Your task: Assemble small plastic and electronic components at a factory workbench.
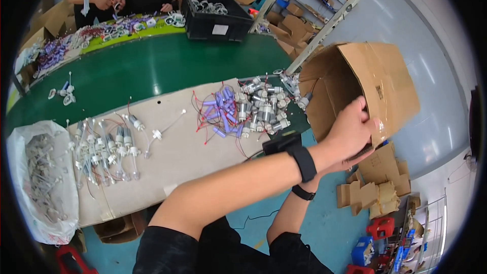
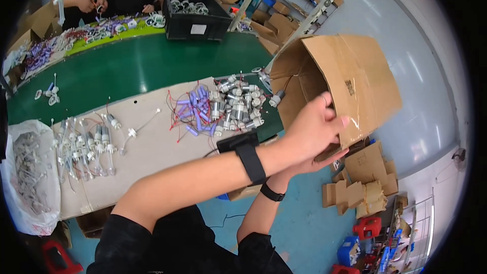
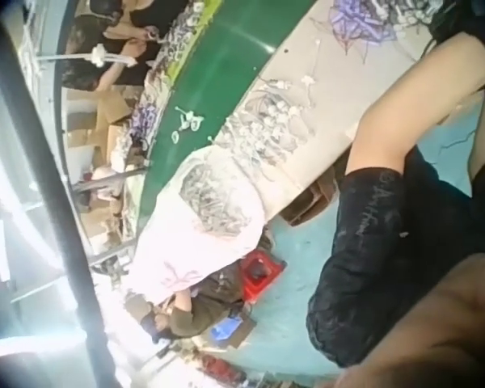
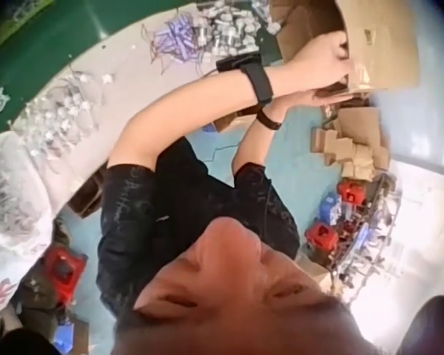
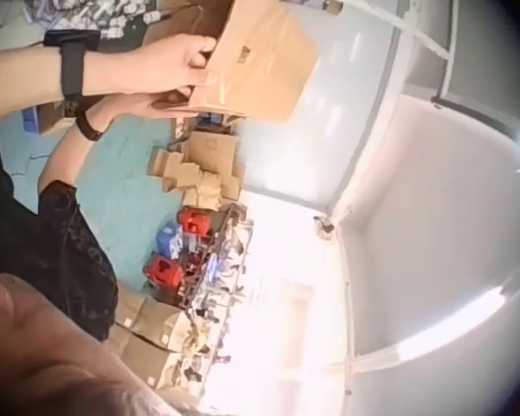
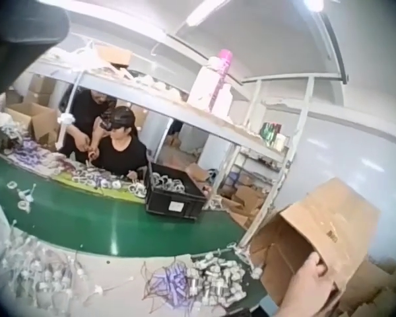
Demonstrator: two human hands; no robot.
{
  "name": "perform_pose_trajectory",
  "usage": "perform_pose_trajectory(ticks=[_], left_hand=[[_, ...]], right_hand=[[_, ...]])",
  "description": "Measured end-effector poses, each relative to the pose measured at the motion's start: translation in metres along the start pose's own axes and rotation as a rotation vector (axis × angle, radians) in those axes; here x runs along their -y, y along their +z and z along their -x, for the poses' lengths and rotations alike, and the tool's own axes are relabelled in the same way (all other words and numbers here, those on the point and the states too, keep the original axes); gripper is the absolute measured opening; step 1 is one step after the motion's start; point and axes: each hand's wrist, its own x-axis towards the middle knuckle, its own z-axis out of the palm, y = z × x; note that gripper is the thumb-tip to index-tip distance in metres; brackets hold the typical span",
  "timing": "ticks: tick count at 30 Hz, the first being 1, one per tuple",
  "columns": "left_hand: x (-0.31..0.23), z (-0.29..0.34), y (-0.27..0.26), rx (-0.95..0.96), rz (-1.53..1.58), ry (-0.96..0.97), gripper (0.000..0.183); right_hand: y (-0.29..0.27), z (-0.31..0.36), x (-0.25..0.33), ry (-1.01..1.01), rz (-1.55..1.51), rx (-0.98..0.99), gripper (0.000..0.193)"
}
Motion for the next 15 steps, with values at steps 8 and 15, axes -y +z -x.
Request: perform_pose_trajectory(ticks=[8,15], left_hand=[[0.002,0.004,-0.11,-0.44,-1.358,0.571,0.048],[0.034,-0.036,-0.176,-0.266,-1.877,0.236,0.042]], right_hand=[[-0.002,-0.001,-0.021,0.051,-0.02,-0.329,0.041],[0.009,0.026,0.012,0.118,0.119,-0.376,0.045]])
